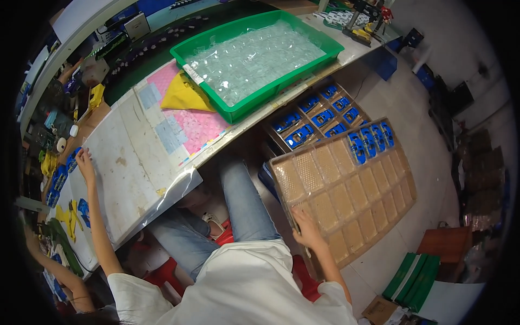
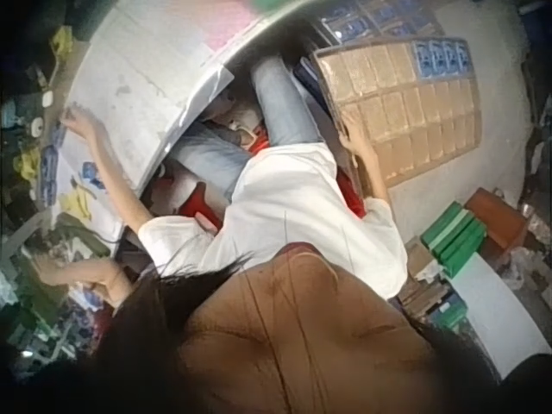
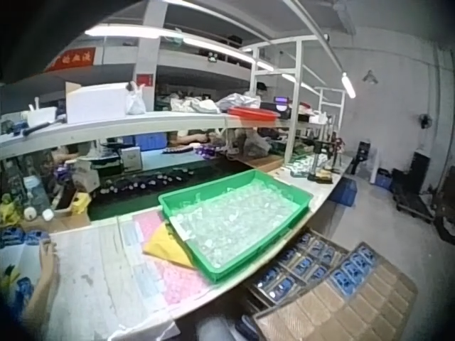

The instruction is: The person assembles toy cars by inserting clear plastic window pieces into toy car shells by hand. The person then empties more plastic window pieces from a bag onto the workbench and folds the bag.

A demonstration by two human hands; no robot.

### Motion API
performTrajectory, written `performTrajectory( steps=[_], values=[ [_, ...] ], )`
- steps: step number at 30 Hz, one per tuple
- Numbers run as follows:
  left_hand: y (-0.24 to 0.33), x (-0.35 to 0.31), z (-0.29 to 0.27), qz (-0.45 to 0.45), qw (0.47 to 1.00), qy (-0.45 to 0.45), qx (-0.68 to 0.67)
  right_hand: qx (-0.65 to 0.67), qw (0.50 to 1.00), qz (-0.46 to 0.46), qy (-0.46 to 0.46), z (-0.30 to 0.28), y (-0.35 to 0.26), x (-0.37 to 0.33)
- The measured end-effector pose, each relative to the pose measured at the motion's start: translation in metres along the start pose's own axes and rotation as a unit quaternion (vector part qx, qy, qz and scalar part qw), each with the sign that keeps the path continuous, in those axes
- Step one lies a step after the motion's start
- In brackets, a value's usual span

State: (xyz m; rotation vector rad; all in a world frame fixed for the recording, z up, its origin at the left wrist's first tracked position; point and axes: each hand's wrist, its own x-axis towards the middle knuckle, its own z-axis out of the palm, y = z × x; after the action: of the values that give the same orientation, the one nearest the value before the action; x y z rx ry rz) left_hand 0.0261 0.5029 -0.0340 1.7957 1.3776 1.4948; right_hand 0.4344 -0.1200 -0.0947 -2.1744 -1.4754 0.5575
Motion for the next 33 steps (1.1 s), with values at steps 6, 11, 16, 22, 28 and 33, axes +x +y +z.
performTrajectory(
  steps=[6, 11, 16, 22, 28, 33],
  values=[
    [0.064, -0.092, -0.003, -0.156, 0.931, -0.191, -0.269, 0.196, 0.974, 0.114, 0.025, -0.037, -0.012, 0.020],
    [0.133, -0.161, -0.001, -0.195, 0.897, -0.281, -0.281, 0.036, 0.922, 0.156, 0.353, -0.091, 0.101, 0.082],
    [0.161, -0.175, 0.012, -0.252, 0.862, -0.348, -0.269, -0.281, 0.868, 0.206, 0.352, -0.125, 0.234, 0.102],
    [0.159, -0.175, -0.013, -0.266, 0.871, -0.372, -0.178, -0.304, 0.861, 0.304, 0.273, -0.133, 0.237, 0.141],
    [0.154, -0.168, -0.026, -0.061, 0.962, -0.261, 0.056, -0.321, 0.868, 0.257, 0.277, -0.129, 0.247, 0.126],
    [0.157, -0.166, -0.049, 0.123, 0.967, -0.094, 0.204, -0.199, 0.907, 0.136, 0.345, -0.150, 0.246, 0.113]
  ],
)
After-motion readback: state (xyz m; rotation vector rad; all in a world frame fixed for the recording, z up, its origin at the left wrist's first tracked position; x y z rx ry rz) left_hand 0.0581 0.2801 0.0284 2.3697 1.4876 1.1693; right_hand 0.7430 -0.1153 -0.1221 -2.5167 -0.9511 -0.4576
